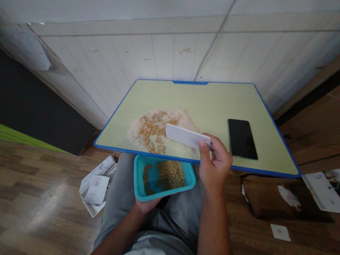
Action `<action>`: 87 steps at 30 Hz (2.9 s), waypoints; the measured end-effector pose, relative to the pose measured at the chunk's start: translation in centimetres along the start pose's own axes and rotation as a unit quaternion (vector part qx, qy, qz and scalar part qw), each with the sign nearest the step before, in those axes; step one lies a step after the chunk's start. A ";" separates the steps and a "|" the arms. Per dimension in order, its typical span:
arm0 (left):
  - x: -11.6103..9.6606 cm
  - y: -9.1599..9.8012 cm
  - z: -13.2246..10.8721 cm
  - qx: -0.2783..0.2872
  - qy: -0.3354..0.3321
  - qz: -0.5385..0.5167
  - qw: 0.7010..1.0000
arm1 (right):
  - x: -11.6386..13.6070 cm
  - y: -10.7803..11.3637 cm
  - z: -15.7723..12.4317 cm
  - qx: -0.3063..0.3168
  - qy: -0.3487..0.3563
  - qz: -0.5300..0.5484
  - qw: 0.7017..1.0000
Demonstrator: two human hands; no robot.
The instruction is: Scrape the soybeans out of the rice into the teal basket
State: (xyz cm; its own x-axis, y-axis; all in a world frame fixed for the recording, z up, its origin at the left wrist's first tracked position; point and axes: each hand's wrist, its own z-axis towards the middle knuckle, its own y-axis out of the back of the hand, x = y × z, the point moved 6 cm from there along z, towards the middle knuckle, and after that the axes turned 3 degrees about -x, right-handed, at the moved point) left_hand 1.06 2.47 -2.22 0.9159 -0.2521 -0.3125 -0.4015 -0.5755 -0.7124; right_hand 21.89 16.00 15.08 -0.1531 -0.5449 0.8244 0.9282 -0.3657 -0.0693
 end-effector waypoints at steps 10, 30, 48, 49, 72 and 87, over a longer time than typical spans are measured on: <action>-0.3 -0.5 -0.3 -0.025 -0.015 0.054 0.998 | 0.2 -0.5 -0.4 0.077 -0.023 -0.029 0.996; 0.1 0.4 0.8 -0.008 -0.011 0.053 0.998 | 0.9 -0.8 -0.5 0.118 -0.032 0.016 0.992; -0.1 -0.8 -0.2 0.027 -0.021 0.070 0.997 | 0.7 -1.0 -1.5 0.095 -0.051 0.004 0.994; -0.1 -0.8 -0.2 0.029 -0.021 0.076 0.996 | 0.7 -1.1 -1.6 0.101 -0.051 0.002 0.994; 0.0 -0.9 -0.4 0.042 -0.014 0.040 0.998 | 0.4 -1.1 -1.7 0.086 -0.055 0.011 0.995; 0.5 1.3 1.8 0.007 -0.010 0.004 1.000 | 0.5 -1.9 -1.8 0.138 -0.081 0.035 0.986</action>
State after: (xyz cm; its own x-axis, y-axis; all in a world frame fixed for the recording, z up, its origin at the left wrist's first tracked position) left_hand 1.01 2.99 -4.49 0.9127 -0.2407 -0.3303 -0.4084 -0.5635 -0.7181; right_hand 19.43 15.05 14.65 -0.0509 -0.4254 0.9036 0.9950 -0.0998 0.0090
